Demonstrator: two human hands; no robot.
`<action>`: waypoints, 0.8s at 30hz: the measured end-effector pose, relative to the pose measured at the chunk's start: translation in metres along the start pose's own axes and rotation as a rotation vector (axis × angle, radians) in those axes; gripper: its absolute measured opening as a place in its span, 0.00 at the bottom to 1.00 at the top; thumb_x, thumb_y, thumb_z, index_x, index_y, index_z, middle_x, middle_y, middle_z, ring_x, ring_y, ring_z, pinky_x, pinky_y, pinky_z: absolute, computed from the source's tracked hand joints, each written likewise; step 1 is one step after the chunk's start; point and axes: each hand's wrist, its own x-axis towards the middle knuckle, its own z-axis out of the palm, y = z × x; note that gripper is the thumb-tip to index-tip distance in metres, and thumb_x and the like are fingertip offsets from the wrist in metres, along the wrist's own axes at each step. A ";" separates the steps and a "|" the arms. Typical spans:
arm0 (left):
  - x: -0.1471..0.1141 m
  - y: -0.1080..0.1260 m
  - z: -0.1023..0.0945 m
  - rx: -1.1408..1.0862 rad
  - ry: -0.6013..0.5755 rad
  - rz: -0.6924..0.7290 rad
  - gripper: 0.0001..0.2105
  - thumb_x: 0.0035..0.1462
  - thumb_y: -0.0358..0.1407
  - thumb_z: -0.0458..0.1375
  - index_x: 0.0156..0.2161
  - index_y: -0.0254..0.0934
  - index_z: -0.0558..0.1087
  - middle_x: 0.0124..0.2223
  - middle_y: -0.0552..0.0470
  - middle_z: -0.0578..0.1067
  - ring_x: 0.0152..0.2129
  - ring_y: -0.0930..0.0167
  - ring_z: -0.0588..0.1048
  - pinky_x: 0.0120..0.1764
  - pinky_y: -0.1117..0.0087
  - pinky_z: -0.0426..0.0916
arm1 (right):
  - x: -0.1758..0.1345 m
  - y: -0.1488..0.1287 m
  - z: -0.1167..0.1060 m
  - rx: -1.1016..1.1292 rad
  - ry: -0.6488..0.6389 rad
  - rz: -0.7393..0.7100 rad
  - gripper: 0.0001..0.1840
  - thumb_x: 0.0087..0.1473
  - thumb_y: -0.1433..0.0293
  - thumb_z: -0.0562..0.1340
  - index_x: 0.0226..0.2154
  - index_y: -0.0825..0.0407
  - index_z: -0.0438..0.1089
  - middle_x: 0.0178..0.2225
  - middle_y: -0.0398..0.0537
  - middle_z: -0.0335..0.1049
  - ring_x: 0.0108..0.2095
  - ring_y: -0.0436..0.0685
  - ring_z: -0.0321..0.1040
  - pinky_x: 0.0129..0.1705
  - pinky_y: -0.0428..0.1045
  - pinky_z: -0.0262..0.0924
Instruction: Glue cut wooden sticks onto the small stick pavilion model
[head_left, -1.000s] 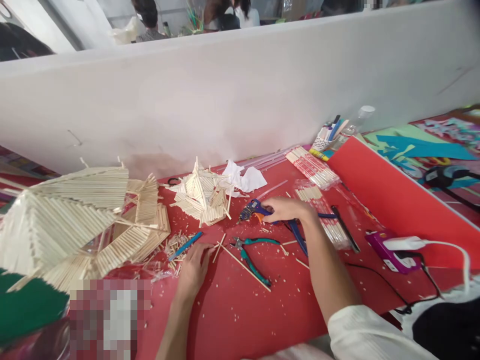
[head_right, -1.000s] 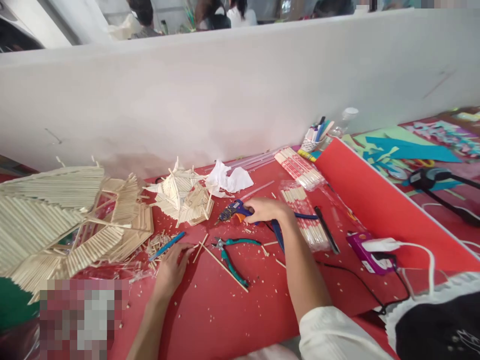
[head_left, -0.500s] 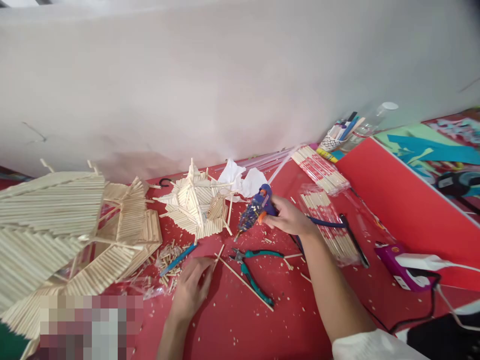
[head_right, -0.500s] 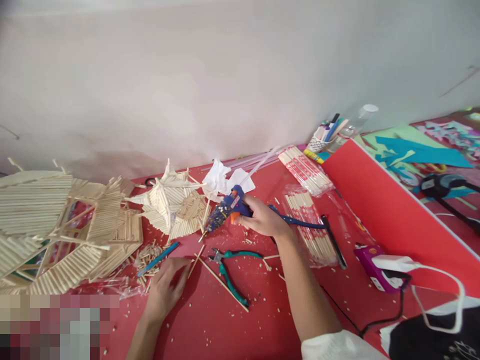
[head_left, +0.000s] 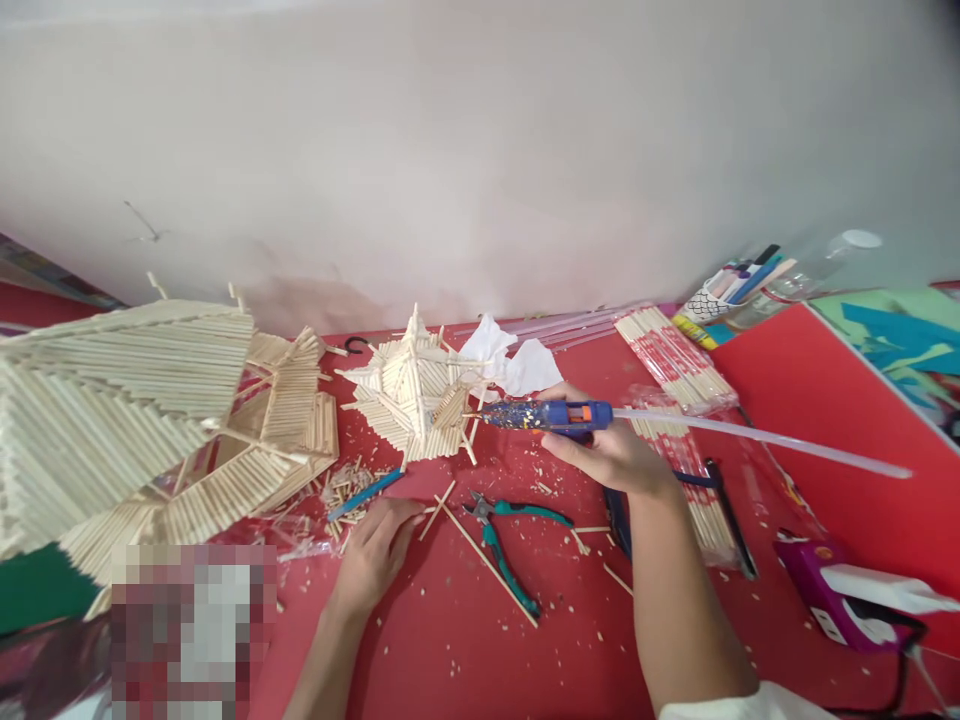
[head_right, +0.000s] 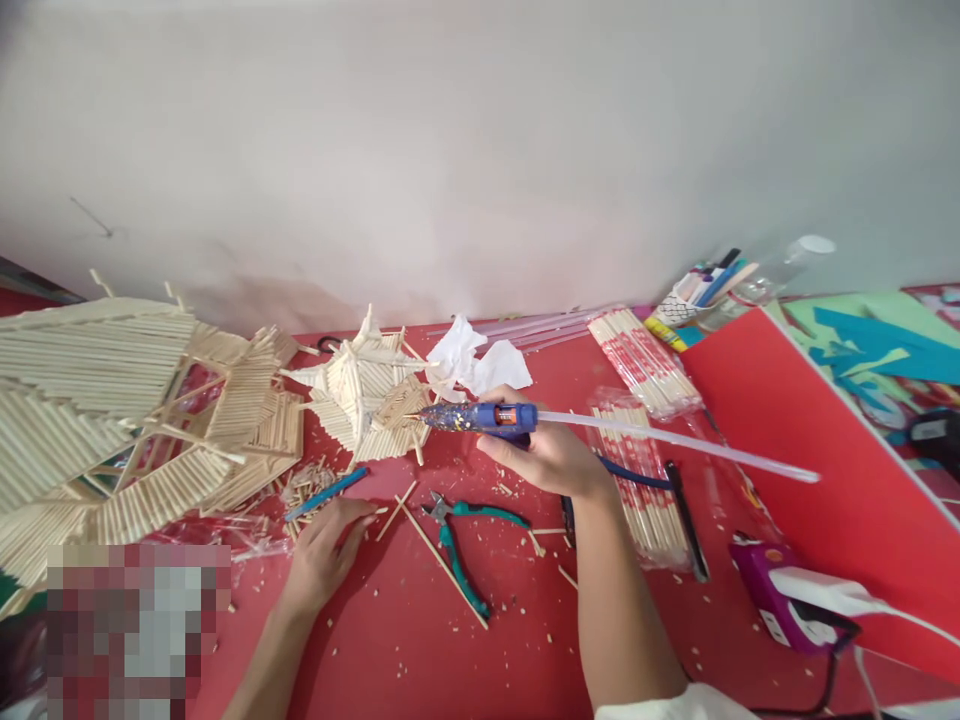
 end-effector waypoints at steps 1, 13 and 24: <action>0.000 0.000 0.000 -0.003 0.005 0.001 0.09 0.68 0.28 0.54 0.48 0.40 0.73 0.37 0.51 0.81 0.34 0.71 0.81 0.40 0.71 0.76 | -0.001 0.000 -0.001 -0.010 -0.015 0.011 0.19 0.63 0.49 0.60 0.35 0.47 0.67 0.26 0.41 0.66 0.27 0.54 0.65 0.30 0.48 0.61; 0.001 -0.001 -0.003 -0.012 0.004 0.018 0.06 0.68 0.29 0.56 0.46 0.40 0.73 0.36 0.52 0.80 0.32 0.72 0.80 0.38 0.72 0.74 | -0.003 -0.008 0.008 -0.304 0.019 0.045 0.23 0.61 0.46 0.61 0.28 0.46 0.65 0.27 0.44 0.70 0.28 0.57 0.68 0.31 0.50 0.59; 0.004 0.002 -0.003 0.003 0.005 0.045 0.06 0.67 0.29 0.57 0.45 0.40 0.73 0.35 0.53 0.80 0.30 0.72 0.80 0.37 0.72 0.74 | 0.002 -0.009 0.011 -0.339 0.040 -0.013 0.21 0.62 0.54 0.63 0.26 0.48 0.60 0.27 0.41 0.64 0.25 0.52 0.62 0.29 0.48 0.54</action>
